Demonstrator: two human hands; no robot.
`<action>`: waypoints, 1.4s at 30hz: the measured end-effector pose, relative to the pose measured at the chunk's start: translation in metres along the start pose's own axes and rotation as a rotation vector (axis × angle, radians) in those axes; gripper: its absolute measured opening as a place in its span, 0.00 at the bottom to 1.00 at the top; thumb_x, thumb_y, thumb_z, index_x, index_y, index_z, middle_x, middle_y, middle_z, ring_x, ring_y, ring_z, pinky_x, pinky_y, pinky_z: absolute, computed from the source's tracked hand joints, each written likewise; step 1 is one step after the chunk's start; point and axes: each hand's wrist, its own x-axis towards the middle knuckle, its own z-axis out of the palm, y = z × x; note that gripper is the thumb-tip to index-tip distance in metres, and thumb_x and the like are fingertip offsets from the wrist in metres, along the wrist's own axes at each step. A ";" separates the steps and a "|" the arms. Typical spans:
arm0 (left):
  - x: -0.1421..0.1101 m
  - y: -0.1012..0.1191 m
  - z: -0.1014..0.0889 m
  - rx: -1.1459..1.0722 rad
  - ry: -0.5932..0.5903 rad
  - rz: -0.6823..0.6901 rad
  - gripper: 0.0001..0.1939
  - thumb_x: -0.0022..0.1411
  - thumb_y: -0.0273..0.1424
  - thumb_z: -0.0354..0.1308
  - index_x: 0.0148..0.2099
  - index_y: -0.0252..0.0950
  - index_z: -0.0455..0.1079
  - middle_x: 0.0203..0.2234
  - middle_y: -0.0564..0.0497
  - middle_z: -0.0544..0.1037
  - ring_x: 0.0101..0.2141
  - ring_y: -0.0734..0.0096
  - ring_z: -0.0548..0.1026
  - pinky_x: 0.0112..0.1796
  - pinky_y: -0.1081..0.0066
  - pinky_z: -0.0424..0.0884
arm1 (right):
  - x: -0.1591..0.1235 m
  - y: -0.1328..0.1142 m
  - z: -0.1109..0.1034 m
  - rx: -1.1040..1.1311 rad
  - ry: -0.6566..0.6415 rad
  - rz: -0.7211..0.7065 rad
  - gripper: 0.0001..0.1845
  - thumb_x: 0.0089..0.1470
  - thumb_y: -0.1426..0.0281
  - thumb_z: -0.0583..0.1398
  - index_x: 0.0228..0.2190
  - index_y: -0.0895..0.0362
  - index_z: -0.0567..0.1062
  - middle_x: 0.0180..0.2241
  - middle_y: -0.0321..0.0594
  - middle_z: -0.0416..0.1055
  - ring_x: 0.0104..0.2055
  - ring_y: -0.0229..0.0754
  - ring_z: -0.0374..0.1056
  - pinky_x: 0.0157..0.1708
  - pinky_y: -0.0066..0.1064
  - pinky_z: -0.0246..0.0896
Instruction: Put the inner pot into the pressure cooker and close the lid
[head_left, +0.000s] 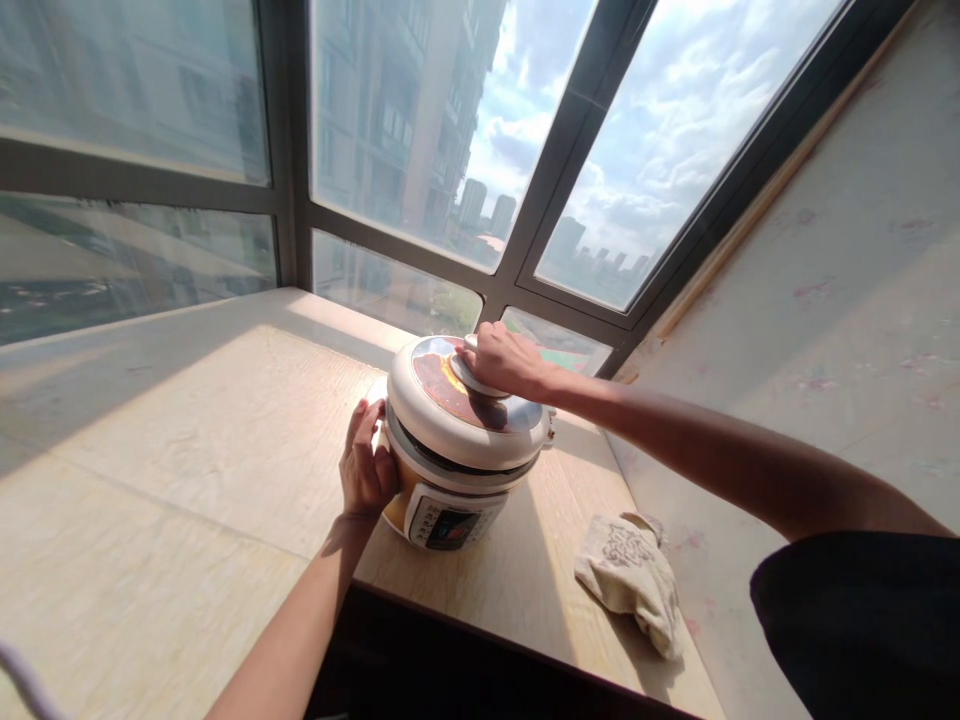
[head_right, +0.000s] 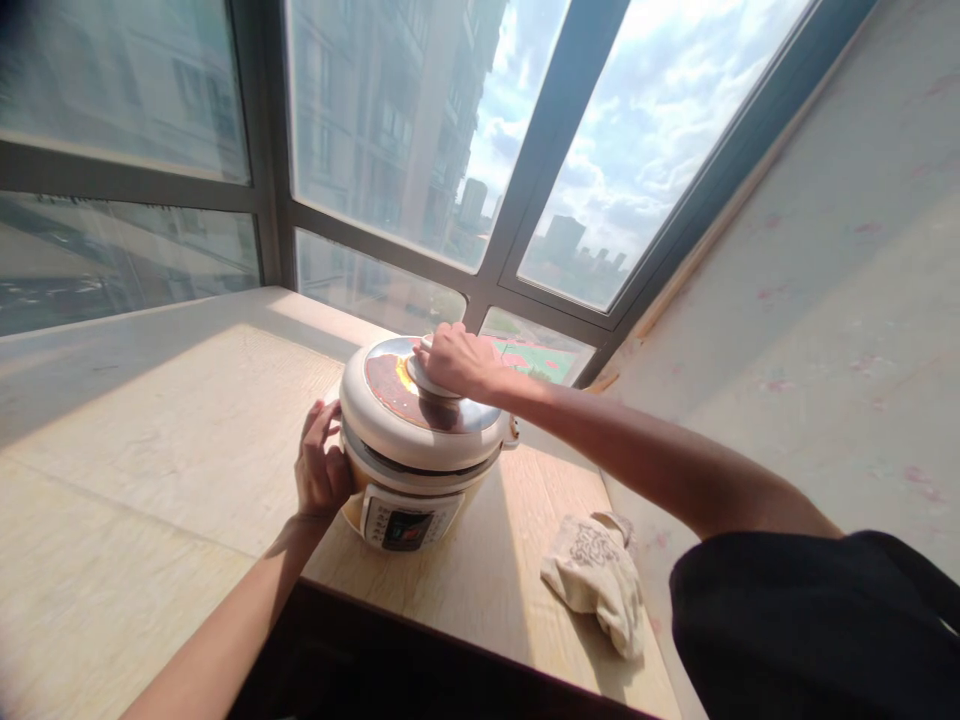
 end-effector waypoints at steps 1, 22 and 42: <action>0.000 0.000 0.000 -0.001 0.002 -0.003 0.29 0.76 0.30 0.42 0.75 0.34 0.53 0.63 0.33 0.71 0.67 0.48 0.65 0.59 0.45 0.73 | 0.000 0.001 0.002 0.004 0.001 -0.004 0.29 0.71 0.50 0.48 0.52 0.61 0.71 0.52 0.60 0.72 0.51 0.61 0.74 0.47 0.46 0.70; -0.005 -0.001 -0.001 0.001 -0.058 -0.105 0.29 0.77 0.37 0.39 0.73 0.32 0.54 0.64 0.30 0.68 0.69 0.49 0.62 0.51 0.56 0.77 | -0.007 -0.004 0.025 -0.031 -0.019 -0.084 0.26 0.71 0.53 0.50 0.52 0.63 0.71 0.51 0.60 0.73 0.52 0.58 0.74 0.46 0.40 0.70; 0.096 0.001 0.016 -0.241 0.330 -1.097 0.17 0.49 0.26 0.62 0.44 0.35 0.71 0.34 0.50 0.78 0.34 0.68 0.77 0.35 0.71 0.73 | -0.005 0.013 0.029 0.041 0.022 -0.268 0.22 0.69 0.56 0.51 0.50 0.59 0.72 0.51 0.55 0.75 0.48 0.58 0.75 0.44 0.44 0.67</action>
